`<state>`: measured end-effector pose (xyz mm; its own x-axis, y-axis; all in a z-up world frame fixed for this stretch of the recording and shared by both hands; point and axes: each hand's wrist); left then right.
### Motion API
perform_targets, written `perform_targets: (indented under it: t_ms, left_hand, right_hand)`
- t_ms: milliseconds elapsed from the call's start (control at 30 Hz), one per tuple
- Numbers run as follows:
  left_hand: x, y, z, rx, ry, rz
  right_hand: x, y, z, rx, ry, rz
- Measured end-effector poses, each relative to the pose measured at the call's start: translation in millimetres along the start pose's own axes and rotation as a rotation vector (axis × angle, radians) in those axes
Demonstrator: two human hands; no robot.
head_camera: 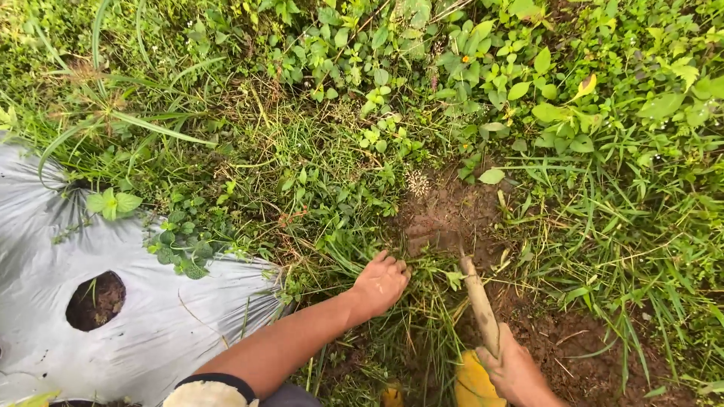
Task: The person uses a hoe to clear weeds and grass from the ground next to a plastic-covered garden bed. They repeatedly strike the soil and vegetation with the tool, loosening the earth and cutting through the greenery.
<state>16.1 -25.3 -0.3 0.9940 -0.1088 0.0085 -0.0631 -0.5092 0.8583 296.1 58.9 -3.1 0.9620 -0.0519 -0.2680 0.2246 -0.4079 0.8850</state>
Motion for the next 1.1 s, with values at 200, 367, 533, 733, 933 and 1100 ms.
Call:
perform_targets:
  t_ms: [200,367,533,733,933,1100]
  left_hand:
    - [26,8,16,0.043,0.181,0.132]
    - [23,16,3,0.124,0.048,0.111]
    - [26,4,14,0.036,-0.106,0.118]
    - [26,14,3,0.004,-0.186,0.142]
    - [38,4,5,0.230,-0.296,0.113]
    - [42,4,-14,0.372,-0.318,0.129]
  right_hand:
    - [-3,9,-5,-0.029,0.002,0.014]
    - [-54,21,-42,0.097,-0.206,-0.004]
    - [-93,26,-71,0.243,-0.266,-0.104]
    - [-95,32,-58,0.159,-0.345,-0.142]
    - [-1,31,8,-0.024,-0.134,0.004]
    - [54,18,32,-0.129,0.099,-0.005]
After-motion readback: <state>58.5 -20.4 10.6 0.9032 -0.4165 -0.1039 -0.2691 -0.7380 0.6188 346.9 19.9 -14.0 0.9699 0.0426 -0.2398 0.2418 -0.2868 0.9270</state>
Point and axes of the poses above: each hand's wrist, its own y-axis away from the middle knuckle, its own z-axis out of the palm, x = y × z, and after that the axes turned 3 degrees about -y, right-handed
